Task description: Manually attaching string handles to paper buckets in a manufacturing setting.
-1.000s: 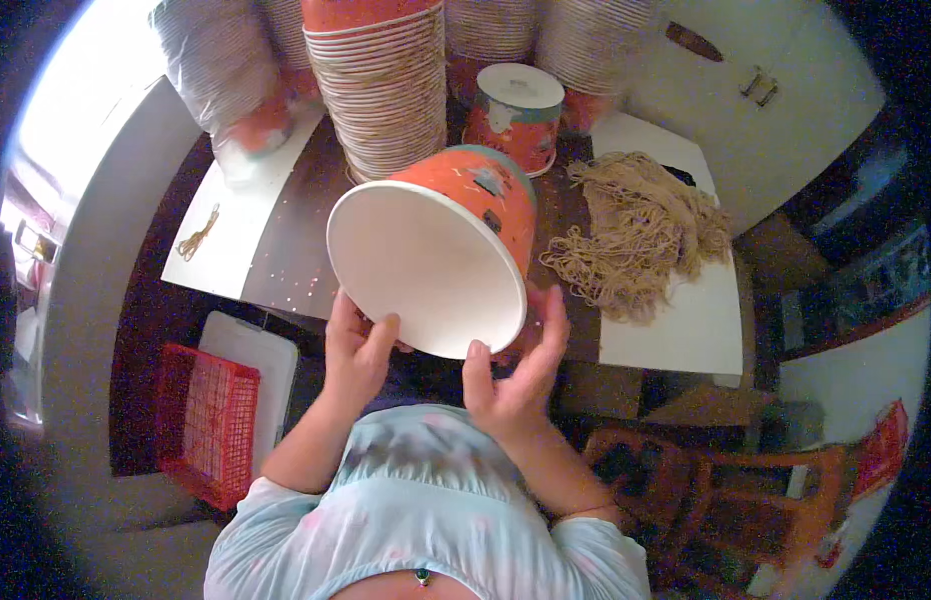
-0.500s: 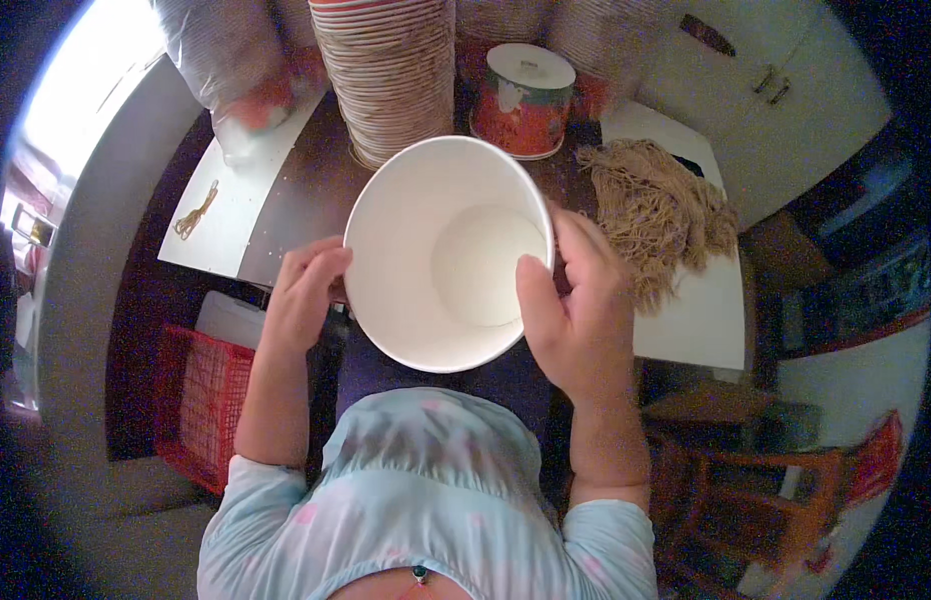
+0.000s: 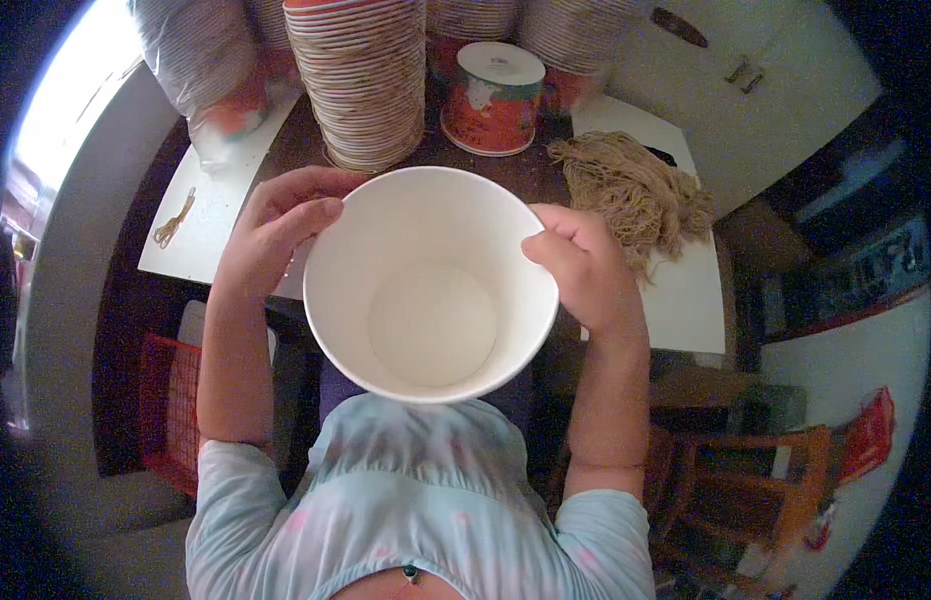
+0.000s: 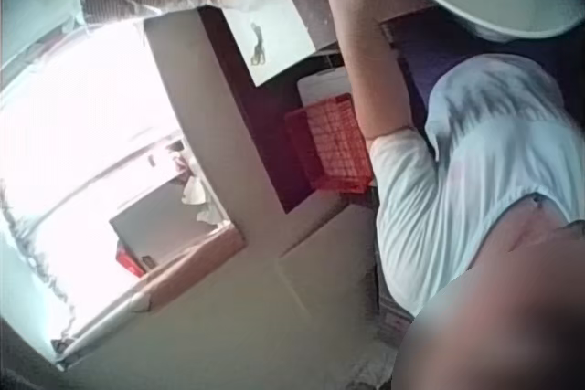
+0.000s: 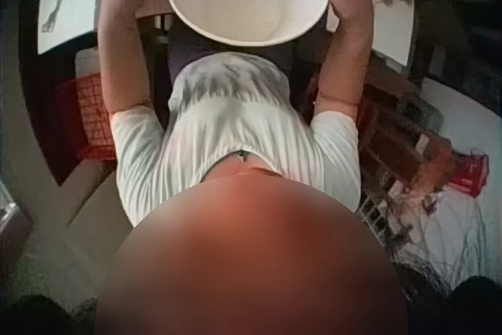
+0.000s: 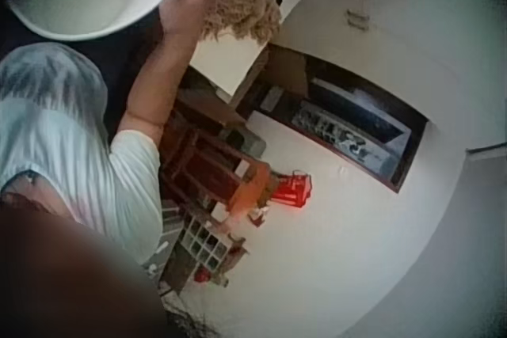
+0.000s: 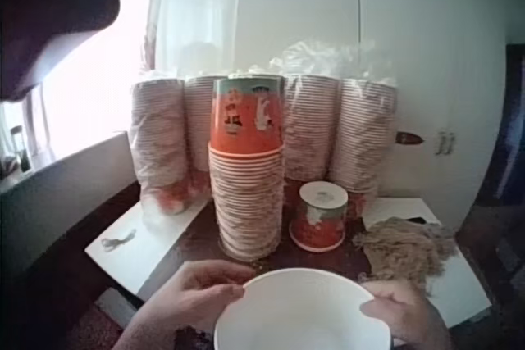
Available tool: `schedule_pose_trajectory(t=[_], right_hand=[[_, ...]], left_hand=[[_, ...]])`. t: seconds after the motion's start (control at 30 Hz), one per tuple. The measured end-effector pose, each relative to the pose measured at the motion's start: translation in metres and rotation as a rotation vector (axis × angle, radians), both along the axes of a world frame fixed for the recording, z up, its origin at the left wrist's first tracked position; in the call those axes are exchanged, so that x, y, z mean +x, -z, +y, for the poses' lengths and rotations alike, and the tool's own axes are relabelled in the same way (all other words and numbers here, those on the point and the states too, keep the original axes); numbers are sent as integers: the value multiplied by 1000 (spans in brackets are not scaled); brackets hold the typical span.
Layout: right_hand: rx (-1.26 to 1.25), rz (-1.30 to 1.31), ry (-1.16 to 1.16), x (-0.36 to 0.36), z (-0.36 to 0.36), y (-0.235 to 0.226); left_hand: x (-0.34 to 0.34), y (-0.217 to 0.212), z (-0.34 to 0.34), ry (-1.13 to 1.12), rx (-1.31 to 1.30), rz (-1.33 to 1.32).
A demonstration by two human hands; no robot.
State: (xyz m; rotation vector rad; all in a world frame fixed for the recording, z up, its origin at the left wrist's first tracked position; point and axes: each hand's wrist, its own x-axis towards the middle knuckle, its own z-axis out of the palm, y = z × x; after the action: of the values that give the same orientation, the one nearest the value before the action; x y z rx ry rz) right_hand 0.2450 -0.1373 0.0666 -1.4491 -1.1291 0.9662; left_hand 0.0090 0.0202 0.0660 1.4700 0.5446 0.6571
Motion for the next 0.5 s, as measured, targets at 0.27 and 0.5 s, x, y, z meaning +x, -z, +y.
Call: schedule_pose_trajectory(t=[0.27,0.5], right_hand=[[-34,-8,2,1,0,-10],[4,-109,112,-8,-3,-15]], left_hand=[[3,20,20,123,-224,-95],[1,15,7,113,-229,-113]])
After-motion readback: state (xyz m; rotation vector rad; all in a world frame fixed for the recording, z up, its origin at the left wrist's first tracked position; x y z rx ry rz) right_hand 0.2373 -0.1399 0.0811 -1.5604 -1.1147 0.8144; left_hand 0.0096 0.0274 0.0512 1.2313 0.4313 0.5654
